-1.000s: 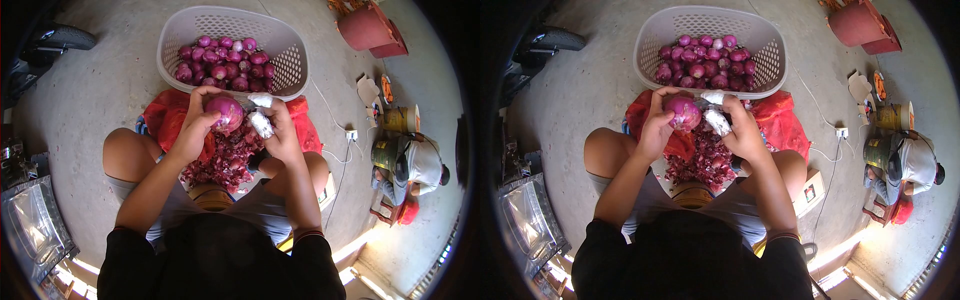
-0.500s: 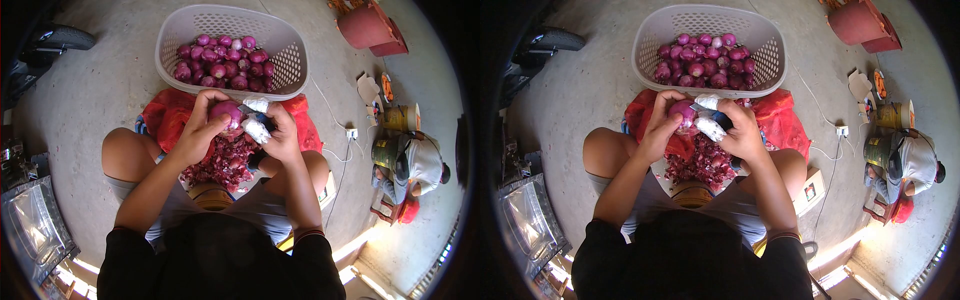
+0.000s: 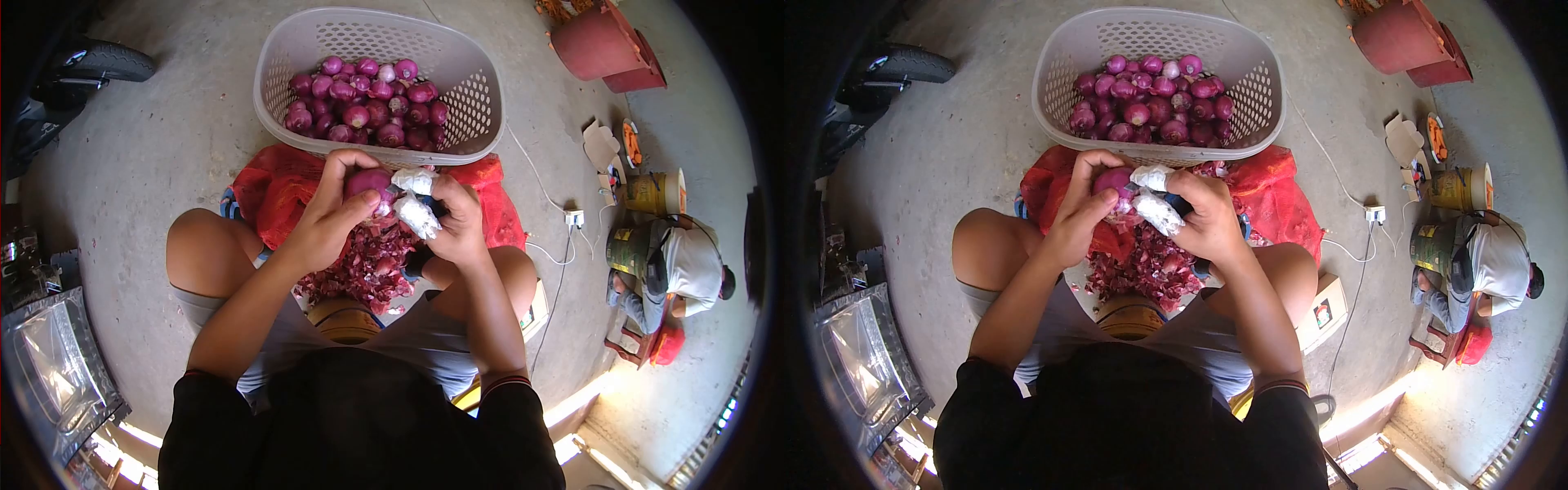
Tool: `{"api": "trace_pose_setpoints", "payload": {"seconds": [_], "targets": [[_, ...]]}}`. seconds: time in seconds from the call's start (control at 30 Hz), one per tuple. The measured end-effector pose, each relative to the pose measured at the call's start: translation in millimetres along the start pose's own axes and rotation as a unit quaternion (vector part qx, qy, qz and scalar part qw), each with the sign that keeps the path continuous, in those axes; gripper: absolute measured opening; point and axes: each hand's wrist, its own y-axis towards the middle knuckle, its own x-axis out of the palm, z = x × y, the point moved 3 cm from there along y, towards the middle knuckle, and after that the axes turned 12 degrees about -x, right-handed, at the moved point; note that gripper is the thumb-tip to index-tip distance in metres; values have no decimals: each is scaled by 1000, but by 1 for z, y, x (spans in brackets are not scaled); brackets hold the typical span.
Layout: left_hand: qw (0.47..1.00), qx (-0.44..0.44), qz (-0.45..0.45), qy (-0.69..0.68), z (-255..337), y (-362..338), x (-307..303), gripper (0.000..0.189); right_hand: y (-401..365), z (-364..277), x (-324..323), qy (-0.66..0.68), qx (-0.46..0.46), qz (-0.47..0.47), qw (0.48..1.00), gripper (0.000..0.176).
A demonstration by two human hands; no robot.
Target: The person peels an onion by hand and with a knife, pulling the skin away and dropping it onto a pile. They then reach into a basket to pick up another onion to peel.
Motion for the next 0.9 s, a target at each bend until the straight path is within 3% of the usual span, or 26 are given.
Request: {"api": "trace_pose_setpoints", "payload": {"seconds": [0.23, 0.5, 0.6, 0.73, 0.9], "targets": [[996, -49, -16, -70, -5, 0, -1, 33, -1, 1, 2, -29, -48, -7, 998, 29], [997, -42, -3, -61, -5, 1, 1, 33, -7, 7, -6, -106, -77, -70, 989, 29], [998, -39, -9, -49, -7, 3, 0, 33, -11, 10, -8, -77, -106, -70, 989, 29], [997, -43, -1, -63, -6, 3, -1, 33, -11, 12, -7, -26, -44, 23, 998, 38], [997, -22, 4, -78, -1, 3, -1, 34, -9, 11, -13, -85, -38, -28, 995, 43]]}}
